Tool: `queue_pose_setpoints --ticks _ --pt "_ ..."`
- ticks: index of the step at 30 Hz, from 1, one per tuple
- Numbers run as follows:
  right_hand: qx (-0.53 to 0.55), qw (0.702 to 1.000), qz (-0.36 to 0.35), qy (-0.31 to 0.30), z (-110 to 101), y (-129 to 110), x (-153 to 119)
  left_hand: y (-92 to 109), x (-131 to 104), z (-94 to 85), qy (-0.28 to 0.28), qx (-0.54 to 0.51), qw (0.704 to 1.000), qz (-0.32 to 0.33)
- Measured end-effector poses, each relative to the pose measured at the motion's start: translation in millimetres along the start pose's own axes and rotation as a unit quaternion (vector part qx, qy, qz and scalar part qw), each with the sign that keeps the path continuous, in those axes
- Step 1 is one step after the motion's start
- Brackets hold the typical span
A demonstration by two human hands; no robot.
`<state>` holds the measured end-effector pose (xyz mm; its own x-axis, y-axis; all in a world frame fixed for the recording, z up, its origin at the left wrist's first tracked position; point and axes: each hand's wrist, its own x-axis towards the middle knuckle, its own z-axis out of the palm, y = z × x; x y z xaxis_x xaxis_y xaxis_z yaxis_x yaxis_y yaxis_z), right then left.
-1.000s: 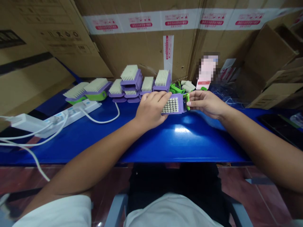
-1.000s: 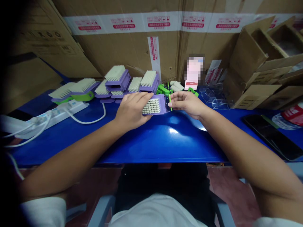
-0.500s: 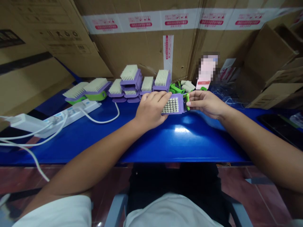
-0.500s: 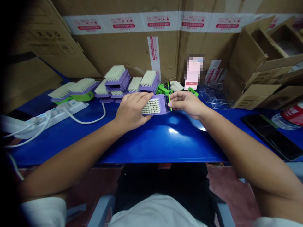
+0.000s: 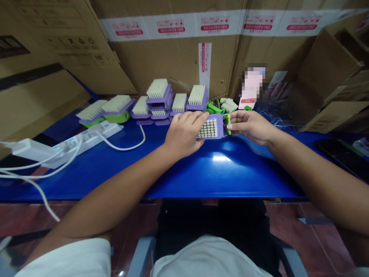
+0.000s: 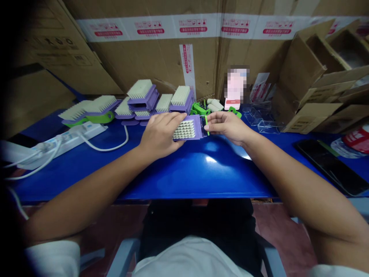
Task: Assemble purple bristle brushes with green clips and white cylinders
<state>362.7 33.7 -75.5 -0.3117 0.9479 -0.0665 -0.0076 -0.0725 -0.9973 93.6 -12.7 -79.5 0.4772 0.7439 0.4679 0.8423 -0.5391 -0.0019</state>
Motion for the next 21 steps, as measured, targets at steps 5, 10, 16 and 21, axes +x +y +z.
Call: queue_pose_setpoints --ticks 5,10,16,21 --pt "0.009 1.000 0.001 0.003 1.5 -0.5 -0.2 0.4 0.5 -0.5 -0.002 0.002 1.000 -0.001" --pt "0.010 1.000 0.000 0.004 2.0 -0.9 -0.8 1.2 0.7 -0.9 -0.001 0.002 1.000 0.002" --pt "0.004 1.000 0.001 -0.001 1.4 -0.3 -0.6 0.4 0.6 -0.6 0.002 0.003 1.000 0.003" --pt "0.007 1.000 0.002 0.001 1.5 -0.6 -0.3 0.0 0.5 -0.7 -0.001 0.003 1.000 0.000"
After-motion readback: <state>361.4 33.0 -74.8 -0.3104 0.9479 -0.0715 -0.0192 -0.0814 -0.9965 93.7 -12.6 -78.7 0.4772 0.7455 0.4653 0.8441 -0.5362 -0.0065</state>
